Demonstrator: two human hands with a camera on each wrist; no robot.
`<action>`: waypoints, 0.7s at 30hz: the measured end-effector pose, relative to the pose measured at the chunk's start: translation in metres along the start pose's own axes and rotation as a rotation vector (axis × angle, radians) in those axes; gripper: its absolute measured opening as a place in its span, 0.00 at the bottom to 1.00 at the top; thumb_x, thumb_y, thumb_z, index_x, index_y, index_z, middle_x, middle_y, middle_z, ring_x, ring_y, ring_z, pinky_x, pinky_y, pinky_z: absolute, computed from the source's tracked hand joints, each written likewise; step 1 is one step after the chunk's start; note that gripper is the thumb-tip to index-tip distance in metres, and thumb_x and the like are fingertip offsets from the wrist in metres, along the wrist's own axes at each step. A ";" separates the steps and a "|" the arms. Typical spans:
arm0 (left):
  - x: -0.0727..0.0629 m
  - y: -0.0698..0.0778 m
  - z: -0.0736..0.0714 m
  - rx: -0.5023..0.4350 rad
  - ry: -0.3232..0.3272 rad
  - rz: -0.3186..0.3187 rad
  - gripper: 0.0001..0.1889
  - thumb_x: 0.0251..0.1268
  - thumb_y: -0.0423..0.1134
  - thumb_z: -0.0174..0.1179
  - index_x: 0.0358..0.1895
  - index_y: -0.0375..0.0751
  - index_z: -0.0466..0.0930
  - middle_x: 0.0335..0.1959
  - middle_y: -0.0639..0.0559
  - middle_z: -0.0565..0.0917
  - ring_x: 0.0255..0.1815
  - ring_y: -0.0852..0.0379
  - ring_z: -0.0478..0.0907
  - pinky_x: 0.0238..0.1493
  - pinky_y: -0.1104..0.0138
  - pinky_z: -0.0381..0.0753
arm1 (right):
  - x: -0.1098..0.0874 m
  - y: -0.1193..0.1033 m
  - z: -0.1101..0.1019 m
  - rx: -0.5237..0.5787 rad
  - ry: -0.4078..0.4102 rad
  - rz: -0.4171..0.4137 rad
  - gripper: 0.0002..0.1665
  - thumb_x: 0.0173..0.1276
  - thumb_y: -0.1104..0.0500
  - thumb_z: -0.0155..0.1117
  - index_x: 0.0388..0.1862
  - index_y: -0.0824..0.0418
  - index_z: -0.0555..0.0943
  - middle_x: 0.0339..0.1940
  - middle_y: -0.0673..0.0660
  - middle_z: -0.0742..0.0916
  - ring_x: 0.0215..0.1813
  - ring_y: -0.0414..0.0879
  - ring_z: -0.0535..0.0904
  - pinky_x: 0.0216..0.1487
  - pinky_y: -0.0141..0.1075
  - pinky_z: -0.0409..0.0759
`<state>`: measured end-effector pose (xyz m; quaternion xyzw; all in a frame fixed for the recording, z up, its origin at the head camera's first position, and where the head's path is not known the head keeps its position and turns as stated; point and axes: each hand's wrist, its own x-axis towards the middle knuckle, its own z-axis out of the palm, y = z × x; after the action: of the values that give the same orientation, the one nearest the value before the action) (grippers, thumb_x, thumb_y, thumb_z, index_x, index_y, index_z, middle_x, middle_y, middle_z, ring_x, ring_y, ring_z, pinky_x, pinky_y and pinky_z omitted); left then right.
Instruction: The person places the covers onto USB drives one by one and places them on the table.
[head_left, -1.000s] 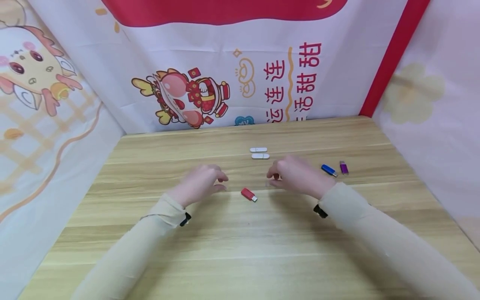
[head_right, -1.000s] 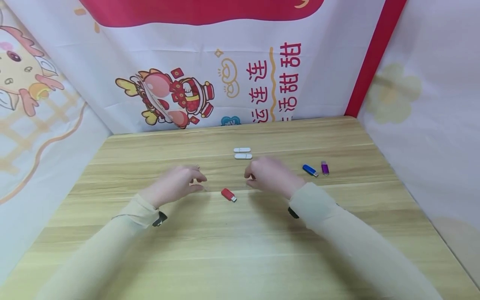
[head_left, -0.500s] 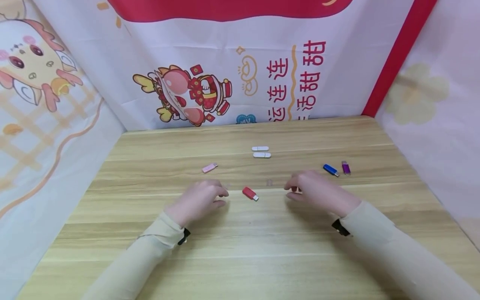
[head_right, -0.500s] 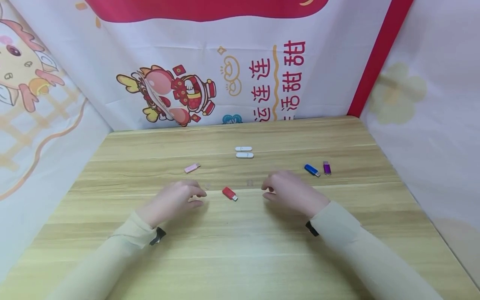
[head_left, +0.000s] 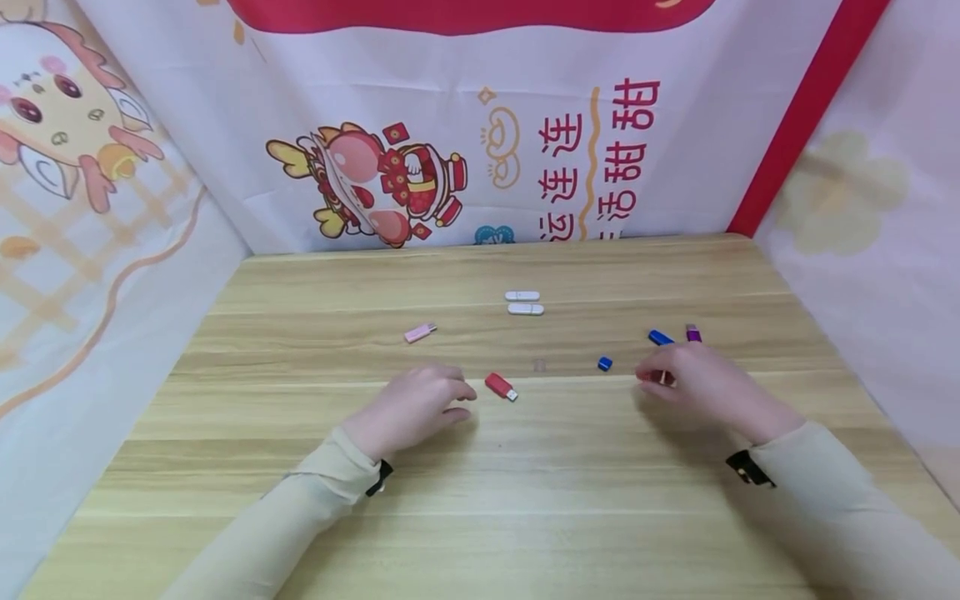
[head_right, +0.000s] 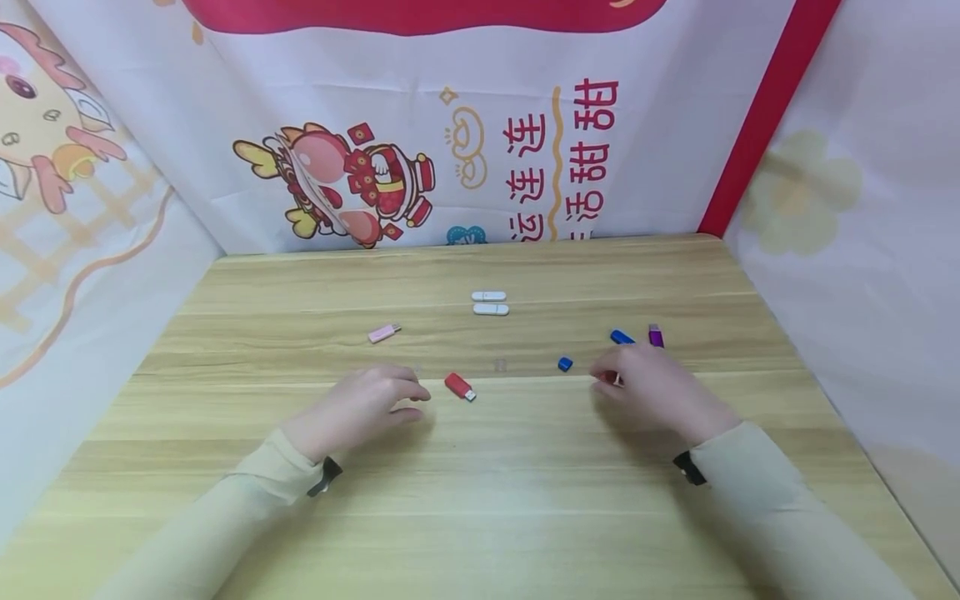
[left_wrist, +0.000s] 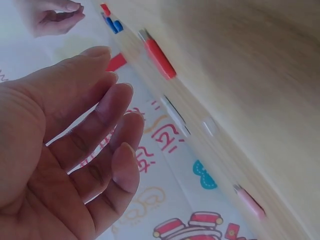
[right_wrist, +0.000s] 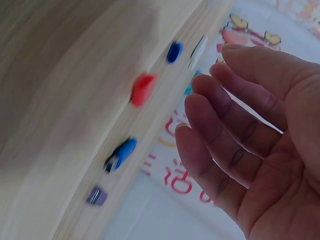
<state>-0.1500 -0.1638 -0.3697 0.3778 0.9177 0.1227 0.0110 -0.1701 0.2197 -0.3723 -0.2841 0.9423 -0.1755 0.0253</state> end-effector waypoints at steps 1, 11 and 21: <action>0.002 0.001 0.000 -0.003 -0.006 0.000 0.13 0.59 0.39 0.72 0.46 0.41 0.88 0.38 0.52 0.85 0.34 0.60 0.79 0.40 0.65 0.82 | -0.001 0.004 -0.002 0.000 0.005 0.005 0.08 0.62 0.62 0.74 0.41 0.61 0.88 0.32 0.47 0.87 0.31 0.39 0.79 0.35 0.37 0.83; 0.040 0.015 0.001 -0.041 -0.034 0.070 0.09 0.61 0.39 0.71 0.44 0.45 0.89 0.38 0.54 0.86 0.37 0.60 0.81 0.41 0.65 0.82 | -0.002 0.039 -0.019 -0.042 0.003 0.097 0.08 0.63 0.63 0.72 0.40 0.66 0.88 0.29 0.50 0.85 0.30 0.43 0.78 0.34 0.41 0.81; 0.110 0.029 0.004 -0.055 -0.166 0.102 0.11 0.65 0.40 0.67 0.49 0.42 0.87 0.45 0.51 0.87 0.41 0.61 0.82 0.46 0.69 0.81 | 0.012 0.065 -0.030 -0.036 -0.014 0.118 0.05 0.62 0.64 0.72 0.36 0.65 0.89 0.31 0.53 0.88 0.33 0.45 0.82 0.40 0.48 0.83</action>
<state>-0.2081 -0.0665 -0.3589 0.4322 0.8896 0.1163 0.0910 -0.2187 0.2735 -0.3659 -0.2298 0.9602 -0.1546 0.0369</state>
